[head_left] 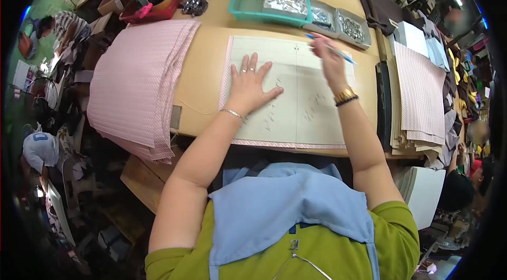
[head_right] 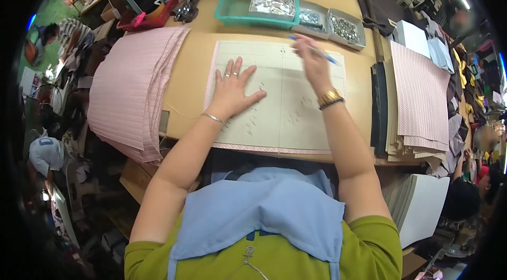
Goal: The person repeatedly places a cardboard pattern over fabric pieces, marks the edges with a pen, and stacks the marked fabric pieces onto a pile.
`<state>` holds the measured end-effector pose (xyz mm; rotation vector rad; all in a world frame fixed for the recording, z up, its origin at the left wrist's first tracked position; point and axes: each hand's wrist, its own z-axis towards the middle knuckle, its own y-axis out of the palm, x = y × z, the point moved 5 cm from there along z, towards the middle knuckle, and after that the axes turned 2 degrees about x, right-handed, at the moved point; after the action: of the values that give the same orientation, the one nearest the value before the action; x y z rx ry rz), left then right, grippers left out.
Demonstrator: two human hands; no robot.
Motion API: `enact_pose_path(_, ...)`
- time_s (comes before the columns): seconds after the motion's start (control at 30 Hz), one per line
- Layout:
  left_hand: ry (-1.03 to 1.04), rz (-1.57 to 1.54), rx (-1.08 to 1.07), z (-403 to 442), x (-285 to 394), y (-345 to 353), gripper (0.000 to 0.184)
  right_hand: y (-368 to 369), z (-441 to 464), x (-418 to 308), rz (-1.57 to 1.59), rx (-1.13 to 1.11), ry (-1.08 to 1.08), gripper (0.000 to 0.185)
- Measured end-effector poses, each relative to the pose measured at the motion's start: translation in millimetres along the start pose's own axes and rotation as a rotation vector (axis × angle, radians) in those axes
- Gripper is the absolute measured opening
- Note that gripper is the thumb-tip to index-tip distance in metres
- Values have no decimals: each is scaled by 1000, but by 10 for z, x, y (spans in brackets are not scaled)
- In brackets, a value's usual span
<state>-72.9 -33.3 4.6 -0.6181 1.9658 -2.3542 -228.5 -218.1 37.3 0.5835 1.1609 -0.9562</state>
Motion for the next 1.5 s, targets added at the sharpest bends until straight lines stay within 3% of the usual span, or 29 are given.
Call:
enact_pose_path(0.1, -3, 5, -18, -3, 14, -29, 88, 828, 271, 58, 205, -182, 104, 25)
enact_pose_path(0.27, -18, -3, -68, 14, 11, -46, 95, 1604, 606, 274, -154, -176, -7, 25)
enact_pose_path(0.4, -2, -36, -26, 9, 19, -36, 90, 1770, 661, 216, -289, -192, 30, 22)
enact_pose_path(0.7, -6, -47, -17, 3, 12, -31, 89, 1881, 665, 127, -394, -237, -109, 19)
enact_pose_path(0.9, -9, -9, -38, 11, 4, -5, 89, 1861, 601, 118, -382, -357, -15, 19)
enact_pose_path(1.1, 0, -5, -5, 8, 5, 1, 89, 1919, 638, 144, -411, -283, -88, 19)
enact_pose_path(1.2, 2, 10, 15, 8, 31, -47, 88, 1870, 542, 98, -342, -338, -25, 21)
enact_pose_path(1.33, -36, 13, -179, 32, 52, -106, 95, 1524, 516, 165, -32, -201, 0, 19)
enact_pose_path(1.5, -24, 64, -106, 50, 84, -50, 85, 98, 374, 182, -40, -10, -25, 17)
